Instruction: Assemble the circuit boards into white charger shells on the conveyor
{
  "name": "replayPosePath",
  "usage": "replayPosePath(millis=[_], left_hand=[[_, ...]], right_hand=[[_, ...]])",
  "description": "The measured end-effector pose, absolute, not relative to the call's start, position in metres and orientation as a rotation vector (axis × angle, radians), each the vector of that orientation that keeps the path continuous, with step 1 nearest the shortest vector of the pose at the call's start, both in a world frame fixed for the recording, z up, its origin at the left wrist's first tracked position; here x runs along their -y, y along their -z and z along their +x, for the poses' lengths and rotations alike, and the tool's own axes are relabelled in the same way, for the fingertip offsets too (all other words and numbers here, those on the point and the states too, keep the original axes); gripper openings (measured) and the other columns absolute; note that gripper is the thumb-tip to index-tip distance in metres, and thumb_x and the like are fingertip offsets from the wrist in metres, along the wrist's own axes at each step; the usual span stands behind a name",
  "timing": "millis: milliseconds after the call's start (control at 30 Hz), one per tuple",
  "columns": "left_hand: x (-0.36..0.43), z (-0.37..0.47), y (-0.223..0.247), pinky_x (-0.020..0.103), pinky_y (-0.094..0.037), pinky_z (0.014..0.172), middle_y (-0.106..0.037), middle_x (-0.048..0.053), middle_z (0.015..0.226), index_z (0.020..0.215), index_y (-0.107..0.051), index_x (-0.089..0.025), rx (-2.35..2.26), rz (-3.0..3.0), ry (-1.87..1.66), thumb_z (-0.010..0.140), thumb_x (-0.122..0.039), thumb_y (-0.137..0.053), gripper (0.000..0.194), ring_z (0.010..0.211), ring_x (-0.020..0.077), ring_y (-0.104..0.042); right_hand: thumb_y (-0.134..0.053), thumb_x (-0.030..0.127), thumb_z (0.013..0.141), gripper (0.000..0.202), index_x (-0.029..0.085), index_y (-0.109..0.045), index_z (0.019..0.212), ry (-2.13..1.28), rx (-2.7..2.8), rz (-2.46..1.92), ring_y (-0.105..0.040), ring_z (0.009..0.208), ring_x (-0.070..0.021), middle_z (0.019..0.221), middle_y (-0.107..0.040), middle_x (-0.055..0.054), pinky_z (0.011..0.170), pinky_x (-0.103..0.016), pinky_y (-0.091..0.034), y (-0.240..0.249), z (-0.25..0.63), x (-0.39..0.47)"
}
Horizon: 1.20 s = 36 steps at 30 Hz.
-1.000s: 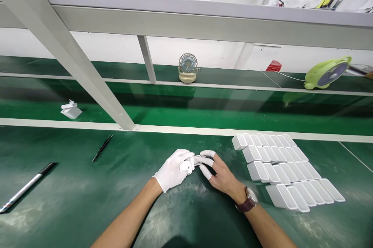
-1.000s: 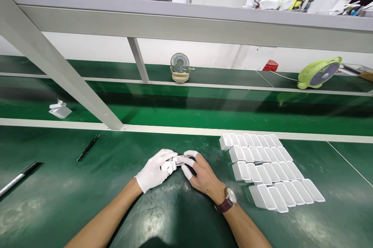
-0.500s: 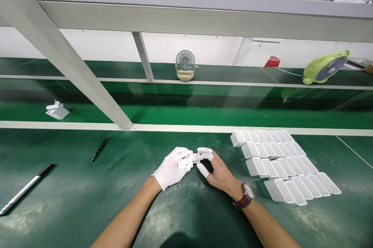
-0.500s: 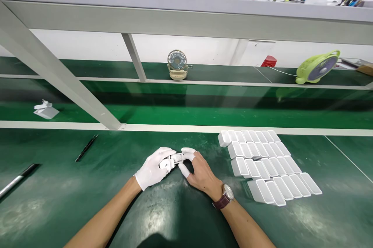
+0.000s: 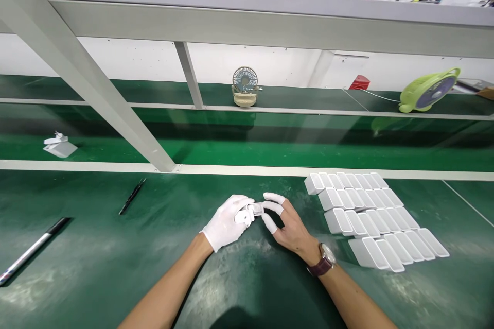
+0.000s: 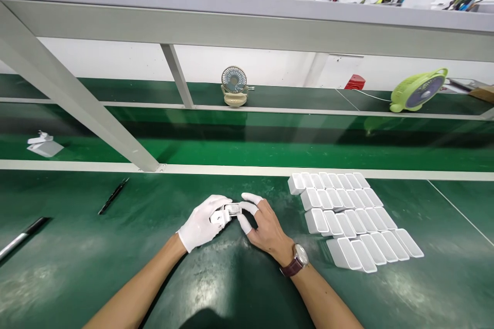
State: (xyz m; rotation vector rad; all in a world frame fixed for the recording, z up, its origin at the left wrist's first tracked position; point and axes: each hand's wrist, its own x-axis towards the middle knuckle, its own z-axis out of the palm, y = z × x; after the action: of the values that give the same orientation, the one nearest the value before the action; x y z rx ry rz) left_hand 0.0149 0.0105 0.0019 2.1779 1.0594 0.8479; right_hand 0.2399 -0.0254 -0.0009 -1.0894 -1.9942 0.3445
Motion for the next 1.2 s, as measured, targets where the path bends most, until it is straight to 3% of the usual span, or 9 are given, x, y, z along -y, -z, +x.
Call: replayPosePath(millis=[100, 633, 767, 967, 1200], left_hand=[[-0.011, 0.014, -0.001, 0.035, -0.054, 0.094, -0.061, 0.005, 0.119, 0.122, -0.059, -0.027, -1.063, 2.181, -0.842, 0.082, -0.011, -0.064, 0.044, 0.108, 0.0186, -0.061], [-0.014, 0.014, 0.0, 0.034, -0.053, 0.094, -0.064, 0.005, 0.115, 0.117, -0.06, -0.025, -1.1, 2.221, -0.813, 0.084, -0.017, -0.063, 0.034, 0.106, 0.0183, -0.062], [-0.014, 0.015, 0.001, 0.039, -0.053, 0.095, -0.065, 0.006, 0.114, 0.116, -0.06, -0.024, -1.113, 2.28, -0.823, 0.083, -0.019, -0.065, 0.035, 0.106, 0.0212, -0.062], [-0.014, 0.017, 0.006, 0.042, -0.054, 0.093, -0.066, 0.007, 0.111, 0.127, -0.058, -0.025, -1.136, 2.195, -0.861, 0.083, -0.025, -0.069, 0.045, 0.105, 0.0222, -0.063], [-0.016, 0.017, -0.002, 0.038, -0.053, 0.1, -0.067, 0.003, 0.12, 0.137, -0.049, -0.024, -1.193, 1.922, -0.773, 0.082, -0.016, -0.063, 0.057, 0.108, 0.0181, -0.066]], right_hand=[[-0.058, 0.018, 0.093, 0.033, 0.023, -0.056, 0.126, -0.329, 2.009, -1.109, -0.054, 0.124, -0.0265, 0.134, -0.055, -0.012, 0.104, -0.047, -0.048, 0.003, 0.24, 0.025], [-0.058, 0.016, 0.094, 0.05, 0.023, -0.046, 0.142, -0.25, 2.136, -1.024, -0.056, 0.122, -0.0269, 0.131, -0.058, -0.014, 0.1, -0.047, -0.052, 0.012, 0.239, 0.022], [-0.055, 0.012, 0.094, 0.051, 0.026, -0.045, 0.143, -0.236, 2.127, -0.976, -0.057, 0.121, -0.0254, 0.13, -0.059, -0.012, 0.099, -0.046, -0.053, 0.014, 0.237, 0.022], [-0.058, 0.014, 0.093, 0.052, 0.027, -0.047, 0.141, -0.255, 2.115, -0.988, -0.059, 0.114, -0.026, 0.122, -0.061, -0.012, 0.094, -0.046, -0.055, 0.012, 0.238, 0.023], [-0.057, 0.015, 0.094, 0.051, 0.027, -0.046, 0.142, -0.244, 2.1, -1.031, -0.059, 0.114, -0.0268, 0.125, -0.059, -0.012, 0.094, -0.047, -0.055, 0.014, 0.238, 0.023]])
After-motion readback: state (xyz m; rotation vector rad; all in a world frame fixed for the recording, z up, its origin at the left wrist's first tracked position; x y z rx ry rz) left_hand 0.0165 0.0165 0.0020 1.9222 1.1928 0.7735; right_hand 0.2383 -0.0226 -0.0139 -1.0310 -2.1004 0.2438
